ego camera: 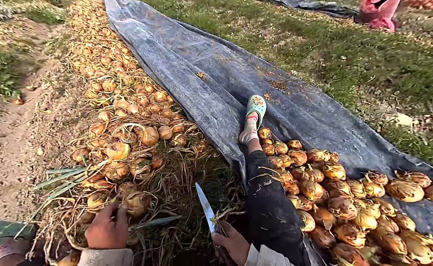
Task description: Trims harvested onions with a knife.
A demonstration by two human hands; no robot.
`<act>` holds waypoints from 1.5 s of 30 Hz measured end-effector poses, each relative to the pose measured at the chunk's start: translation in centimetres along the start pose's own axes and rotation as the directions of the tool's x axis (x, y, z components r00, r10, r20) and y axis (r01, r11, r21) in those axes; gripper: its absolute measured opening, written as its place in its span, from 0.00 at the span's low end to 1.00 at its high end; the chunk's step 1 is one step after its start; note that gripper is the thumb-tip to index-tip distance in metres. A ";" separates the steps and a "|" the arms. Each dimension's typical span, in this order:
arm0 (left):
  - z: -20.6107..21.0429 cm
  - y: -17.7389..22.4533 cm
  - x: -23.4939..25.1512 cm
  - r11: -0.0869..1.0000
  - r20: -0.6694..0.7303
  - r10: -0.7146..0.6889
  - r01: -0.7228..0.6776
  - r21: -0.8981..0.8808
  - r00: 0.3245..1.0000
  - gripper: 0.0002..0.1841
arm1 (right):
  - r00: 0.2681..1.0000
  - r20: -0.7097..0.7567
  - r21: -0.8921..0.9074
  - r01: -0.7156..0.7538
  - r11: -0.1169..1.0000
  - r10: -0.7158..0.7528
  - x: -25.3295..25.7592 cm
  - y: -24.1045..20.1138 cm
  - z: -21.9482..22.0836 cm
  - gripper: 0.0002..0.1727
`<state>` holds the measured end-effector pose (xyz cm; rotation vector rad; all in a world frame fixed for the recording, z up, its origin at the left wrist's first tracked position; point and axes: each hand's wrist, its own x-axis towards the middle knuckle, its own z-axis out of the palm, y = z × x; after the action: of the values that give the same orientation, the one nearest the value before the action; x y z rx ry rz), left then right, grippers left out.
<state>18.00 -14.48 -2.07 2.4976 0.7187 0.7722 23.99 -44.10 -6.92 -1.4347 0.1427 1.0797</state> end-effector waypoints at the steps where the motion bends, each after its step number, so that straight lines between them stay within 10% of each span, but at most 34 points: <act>1: 0.3 1.8 -0.3 0.980 0.014 -0.113 0.114 -0.166 0.994 0.12 | 1.000 0.021 -0.014 0.015 1.000 -0.014 0.2 0.1 0.2 0.27; 4: 2.0 7.0 -1.5 0.505 0.266 -0.398 0.452 -0.736 0.878 0.04 | 0.994 0.053 -0.048 0.101 0.994 -0.098 0.6 0.0 1.2 0.38; 6: 3.0 9.9 -2.9 0.161 0.459 -0.408 0.557 -0.814 0.789 0.08 | 0.984 0.032 -0.036 0.177 0.984 -0.176 0.7 -0.7 1.7 0.47; 8: 4.0 11.7 -5.0 0.039 0.587 -0.352 0.638 -0.769 0.729 0.10 | 0.960 -0.012 0.021 0.281 0.959 -0.281 0.9 -1.0 1.8 0.55; 11: 5.7 11.6 -8.5 0.249 0.608 -0.258 0.659 -0.709 0.751 0.10 | 0.864 -0.113 0.220 0.503 0.836 -0.491 1.8 0.1 1.9 0.47; 15: 6.3 9.9 -10.0 0.679 0.478 -0.021 0.364 -0.638 0.878 0.07 | 0.889 -0.230 0.336 0.454 0.825 -0.396 1.8 1.2 2.5 0.42; 24: 7.8 10.4 -10.1 0.223 0.659 -0.145 0.673 -0.705 0.738 0.10 | 0.776 -0.241 -0.208 0.546 0.812 -0.583 -0.9 -0.6 -0.8 0.63; 30: 6.3 11.9 -9.1 -0.025 0.772 -0.240 0.791 -0.611 0.589 0.11 | 0.639 -0.244 -0.338 0.649 0.682 -0.729 -0.9 -0.3 -2.4 0.52; 33: 6.5 11.6 -9.0 -0.055 0.765 -0.283 0.786 -0.615 0.579 0.10 | 0.683 -0.244 -0.283 0.629 0.724 -0.688 -1.0 -0.2 -2.1 0.28; 40: 6.3 10.2 -9.4 0.188 0.612 -0.202 0.644 -0.742 0.764 0.09 | 0.755 -0.302 -0.296 0.506 0.810 -0.582 -1.3 -0.4 -1.3 0.49; 45: 5.9 9.8 -9.3 0.214 0.537 -0.177 0.565 -0.797 0.825 0.11 | 0.768 -0.270 -0.190 0.549 0.814 -0.581 -0.8 0.2 -1.0 0.46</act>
<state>18.43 -28.89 -5.00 1.1718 0.4729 0.3396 23.90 -45.38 -6.74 -1.5935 -0.1202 0.3536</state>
